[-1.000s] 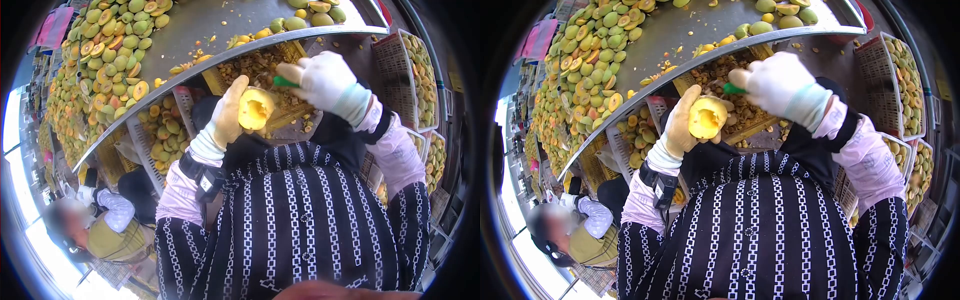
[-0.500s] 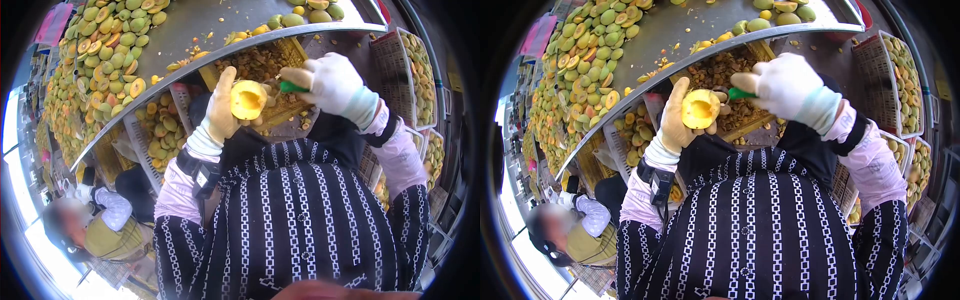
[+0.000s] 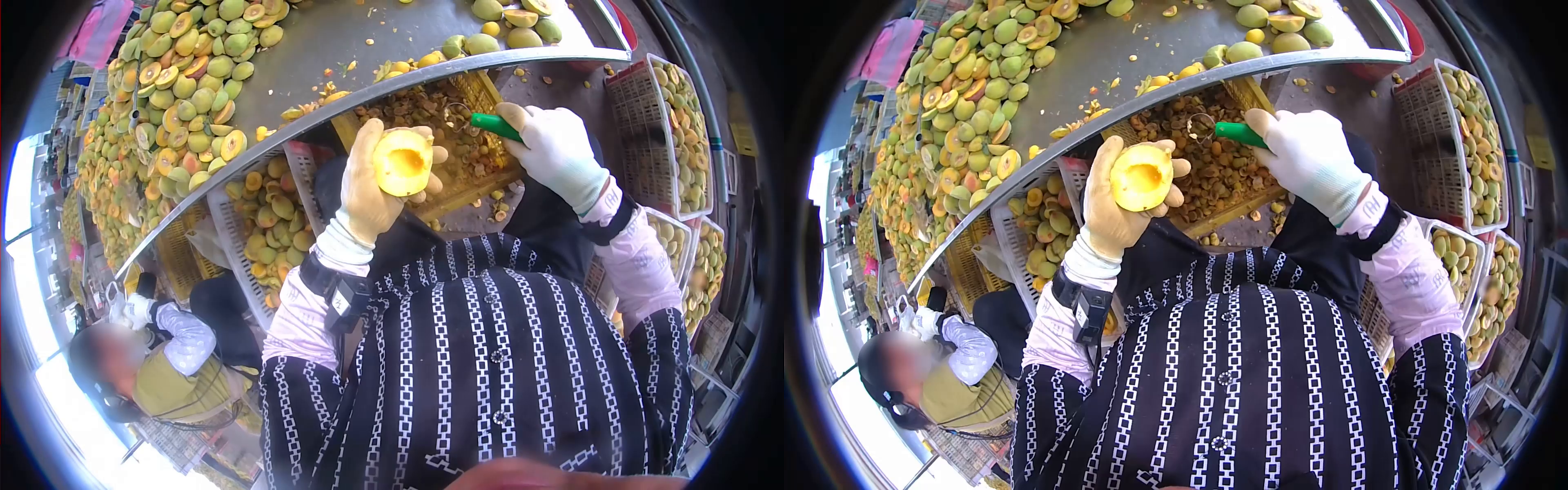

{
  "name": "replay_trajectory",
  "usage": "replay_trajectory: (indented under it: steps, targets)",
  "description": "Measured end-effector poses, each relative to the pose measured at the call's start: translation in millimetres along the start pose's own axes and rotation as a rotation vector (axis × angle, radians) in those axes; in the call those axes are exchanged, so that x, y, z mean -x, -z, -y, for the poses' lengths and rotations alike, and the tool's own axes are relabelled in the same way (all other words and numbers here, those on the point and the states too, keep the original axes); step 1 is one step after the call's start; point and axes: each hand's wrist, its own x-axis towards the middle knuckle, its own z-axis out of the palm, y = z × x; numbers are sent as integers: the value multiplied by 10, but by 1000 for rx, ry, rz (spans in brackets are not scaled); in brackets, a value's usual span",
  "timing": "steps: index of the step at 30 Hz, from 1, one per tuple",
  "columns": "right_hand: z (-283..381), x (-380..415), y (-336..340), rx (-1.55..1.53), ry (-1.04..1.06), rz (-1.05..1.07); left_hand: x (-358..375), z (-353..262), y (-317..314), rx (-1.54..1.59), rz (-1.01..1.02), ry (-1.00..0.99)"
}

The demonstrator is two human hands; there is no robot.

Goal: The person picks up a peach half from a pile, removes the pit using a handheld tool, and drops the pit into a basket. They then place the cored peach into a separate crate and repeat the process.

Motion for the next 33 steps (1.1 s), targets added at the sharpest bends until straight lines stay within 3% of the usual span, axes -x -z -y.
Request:
replay_trajectory:
  steps: [3,5,7,9,11,13,15,17,20,23,25,27,31,33]
  targets:
    - [57,39,-10,-201,138,-141,-8,45,5,50,-60,1]
    - [136,28,33,-150,211,-60,-40,72,-4,35,-57,37]
    - [107,-5,6,-129,163,-25,-20,55,-35,21,-26,55]
    - [8,-26,-67,-155,-17,-136,-10,47,-15,44,4,5]
    - [59,-12,-76,-162,9,-239,-34,62,-48,83,-24,-61]
    - [312,55,76,-494,31,5,-59,74,-85,117,-40,-110]
    - [432,99,90,-498,79,107,-69,94,-114,-9,-94,-213]
    - [500,117,57,-452,117,109,-65,94,-168,1,-71,-197]
    - [462,161,64,-399,160,104,-120,100,-187,20,-226,-344]
    - [240,258,45,-319,110,103,-87,13,65,-27,-116,-249]
    - [142,281,-114,-331,49,-1,-142,-13,134,161,-45,-127]
    - [147,190,-73,-510,-71,-135,-172,31,63,178,-42,-88]
    - [342,-170,106,-976,-260,63,-147,135,-9,286,127,91]
    - [363,-282,102,-1102,-101,98,-103,92,-32,225,365,175]
